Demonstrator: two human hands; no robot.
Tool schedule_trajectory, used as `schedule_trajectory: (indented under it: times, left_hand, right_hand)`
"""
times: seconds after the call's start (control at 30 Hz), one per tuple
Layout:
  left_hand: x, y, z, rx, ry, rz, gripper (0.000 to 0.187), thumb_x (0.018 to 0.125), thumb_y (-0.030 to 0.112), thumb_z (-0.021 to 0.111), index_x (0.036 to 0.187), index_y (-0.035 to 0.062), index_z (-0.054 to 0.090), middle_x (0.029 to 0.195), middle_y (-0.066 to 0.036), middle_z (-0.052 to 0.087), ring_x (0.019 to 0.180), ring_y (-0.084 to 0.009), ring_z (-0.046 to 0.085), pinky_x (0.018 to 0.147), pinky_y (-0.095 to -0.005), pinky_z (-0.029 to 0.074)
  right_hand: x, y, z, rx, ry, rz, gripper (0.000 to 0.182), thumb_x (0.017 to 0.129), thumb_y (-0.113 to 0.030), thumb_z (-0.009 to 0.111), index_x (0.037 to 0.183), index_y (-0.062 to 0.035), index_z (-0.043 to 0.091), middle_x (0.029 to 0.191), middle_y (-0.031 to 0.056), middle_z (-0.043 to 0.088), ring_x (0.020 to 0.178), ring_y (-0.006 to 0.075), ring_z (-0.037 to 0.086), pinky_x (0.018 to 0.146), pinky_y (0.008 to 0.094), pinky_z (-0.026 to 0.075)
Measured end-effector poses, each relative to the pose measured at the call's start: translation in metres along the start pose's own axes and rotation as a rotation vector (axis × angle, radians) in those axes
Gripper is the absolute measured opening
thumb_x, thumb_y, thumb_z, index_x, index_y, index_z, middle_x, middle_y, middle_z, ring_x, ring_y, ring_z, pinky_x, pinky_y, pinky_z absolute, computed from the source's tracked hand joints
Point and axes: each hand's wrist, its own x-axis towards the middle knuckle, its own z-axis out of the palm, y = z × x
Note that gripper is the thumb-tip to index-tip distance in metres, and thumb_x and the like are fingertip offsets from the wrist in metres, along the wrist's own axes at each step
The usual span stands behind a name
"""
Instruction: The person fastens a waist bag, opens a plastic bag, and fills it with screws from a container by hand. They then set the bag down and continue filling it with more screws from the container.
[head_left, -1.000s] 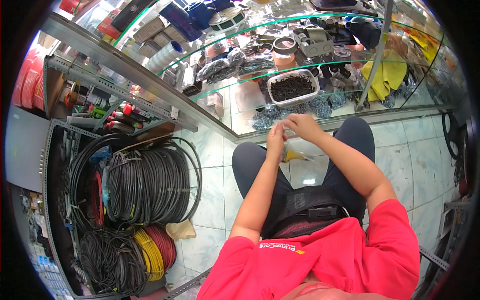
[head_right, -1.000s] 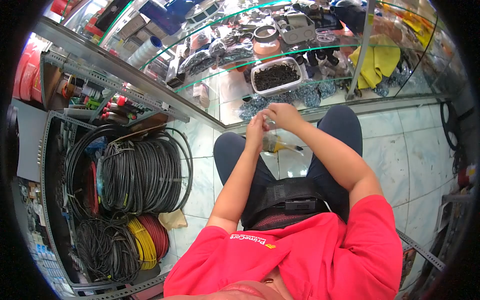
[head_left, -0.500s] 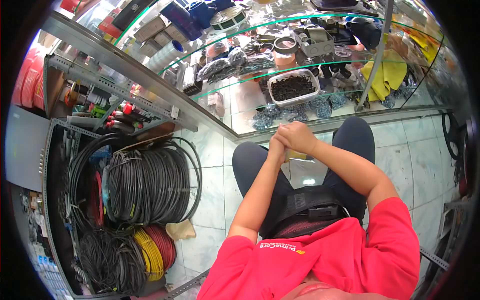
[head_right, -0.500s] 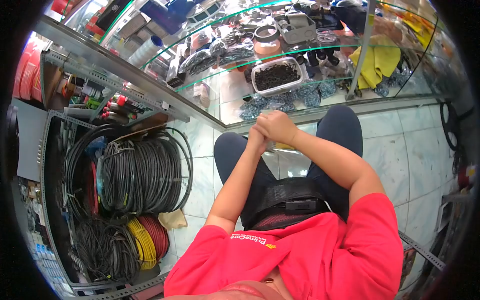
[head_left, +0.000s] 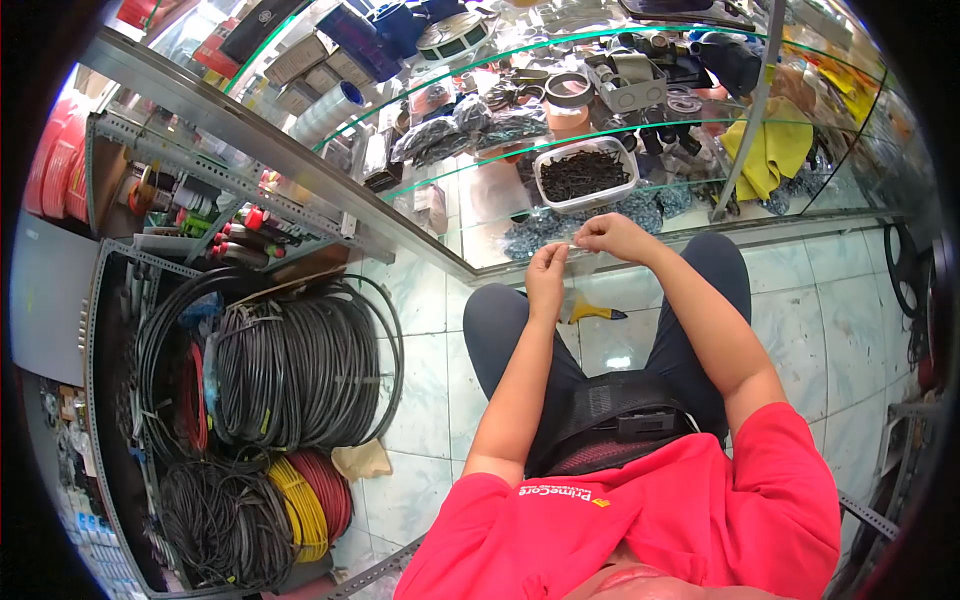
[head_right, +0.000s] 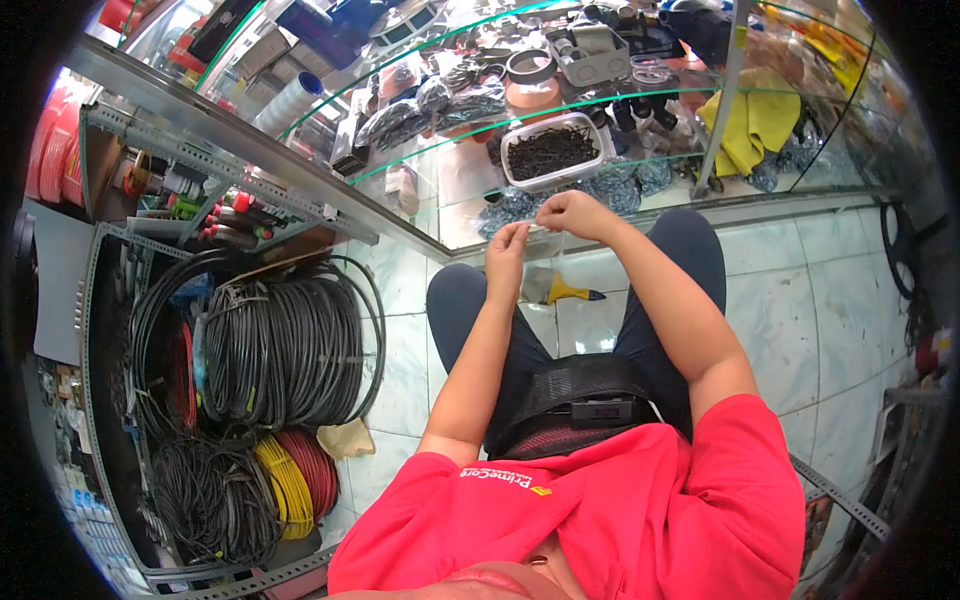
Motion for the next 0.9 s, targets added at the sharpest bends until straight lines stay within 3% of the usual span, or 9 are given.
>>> schedule_trajectory:
  times: [0.1, 0.17, 0.27, 0.3, 0.53, 0.57, 0.8, 0.87, 0.9]
  left_hand:
    - [0.001, -0.005, -0.003, 0.073, 0.015, -0.007, 0.019, 0.085, 0.021, 0.057, 0.092, 0.0034, 0.060, 0.083, 0.001, 0.058, 0.077, -0.0061, 0.049, 0.070, -0.0196, 0.039]
    - [0.001, -0.011, -0.007, 0.108, 0.010, -0.032, 0.020, 0.085, 0.021, 0.057, 0.092, 0.0030, 0.060, 0.084, 0.001, 0.058, 0.077, -0.0065, 0.049, 0.071, -0.0200, 0.039]
    - [0.001, -0.011, -0.002, 0.198, -0.004, -0.080, 0.022, 0.085, 0.022, 0.056, 0.093, 0.0020, 0.059, 0.084, 0.000, 0.059, 0.077, -0.0074, 0.050, 0.071, -0.0210, 0.040]
    - [-0.001, -0.010, 0.000, 0.260, -0.019, -0.109, 0.023, 0.085, 0.023, 0.056, 0.093, 0.0014, 0.059, 0.084, -0.001, 0.059, 0.078, -0.0078, 0.050, 0.072, -0.0216, 0.040]
    - [-0.011, 0.003, 0.005, 0.346, -0.050, -0.118, 0.026, 0.083, 0.023, 0.057, 0.093, -0.0011, 0.059, 0.083, -0.005, 0.061, 0.076, -0.0103, 0.052, 0.071, -0.0240, 0.041]
    - [-0.011, 0.005, 0.005, 0.344, -0.044, -0.120, 0.026, 0.083, 0.023, 0.057, 0.093, -0.0011, 0.059, 0.083, -0.005, 0.061, 0.076, -0.0103, 0.052, 0.071, -0.0240, 0.041]
    - [-0.010, 0.000, 0.003, 0.314, -0.058, -0.099, 0.027, 0.083, 0.024, 0.056, 0.093, -0.0003, 0.059, 0.082, -0.005, 0.061, 0.076, -0.0108, 0.053, 0.071, -0.0244, 0.042]
    - [-0.009, 0.001, 0.001, 0.317, -0.059, -0.100, 0.026, 0.084, 0.024, 0.056, 0.093, -0.0001, 0.059, 0.082, -0.005, 0.061, 0.076, -0.0110, 0.053, 0.071, -0.0246, 0.042]
    - [-0.008, 0.000, 0.000, 0.314, -0.042, -0.101, 0.026, 0.084, 0.024, 0.056, 0.093, -0.0001, 0.059, 0.083, -0.005, 0.060, 0.077, -0.0113, 0.053, 0.071, -0.0245, 0.041]
  right_hand:
    - [0.001, 0.000, 0.003, -0.206, 0.098, -0.101, 0.011, 0.076, -0.012, 0.060, 0.081, -0.0030, 0.064, 0.078, 0.0050, 0.062, 0.071, 0.0142, 0.057, 0.065, 0.0286, 0.044]
    - [0.007, -0.012, 0.003, -0.693, 0.561, -0.532, 0.006, 0.072, -0.011, 0.062, 0.076, -0.0069, 0.064, 0.075, 0.0053, 0.060, 0.075, 0.0216, 0.056, 0.067, 0.0336, 0.042]
    - [0.031, -0.028, -0.003, -0.740, 0.729, -0.547, 0.005, 0.069, -0.013, 0.063, 0.072, -0.0090, 0.063, 0.075, 0.0047, 0.059, 0.080, 0.0260, 0.054, 0.069, 0.0366, 0.039]
    - [0.041, -0.025, -0.006, -0.794, 0.703, -0.479, 0.008, 0.069, -0.017, 0.065, 0.073, -0.0106, 0.064, 0.079, 0.0029, 0.060, 0.085, 0.0223, 0.054, 0.072, 0.0363, 0.037]
    - [0.084, -0.015, -0.004, -0.934, 0.619, -0.099, 0.012, 0.066, -0.027, 0.068, 0.071, -0.0171, 0.066, 0.081, 0.0018, 0.060, 0.086, 0.0220, 0.055, 0.072, 0.0414, 0.039]
    - [0.086, -0.018, -0.004, -0.903, 0.551, -0.016, 0.012, 0.067, -0.029, 0.068, 0.072, -0.0199, 0.065, 0.087, 0.0019, 0.059, 0.095, 0.0217, 0.052, 0.079, 0.0423, 0.037]
    - [0.085, -0.008, -0.012, -0.885, 0.545, -0.094, 0.011, 0.068, -0.026, 0.067, 0.073, -0.0171, 0.065, 0.085, 0.0041, 0.060, 0.092, 0.0229, 0.054, 0.080, 0.0428, 0.038]
    - [0.089, -0.005, -0.023, -0.510, 0.561, -0.097, 0.011, 0.070, -0.022, 0.064, 0.077, -0.0154, 0.066, 0.086, 0.0062, 0.061, 0.088, 0.0272, 0.057, 0.076, 0.0419, 0.042]
    - [0.085, -0.006, -0.027, -0.511, 0.558, -0.099, 0.011, 0.070, -0.022, 0.064, 0.077, -0.0154, 0.066, 0.086, 0.0062, 0.061, 0.088, 0.0272, 0.057, 0.076, 0.0419, 0.042]
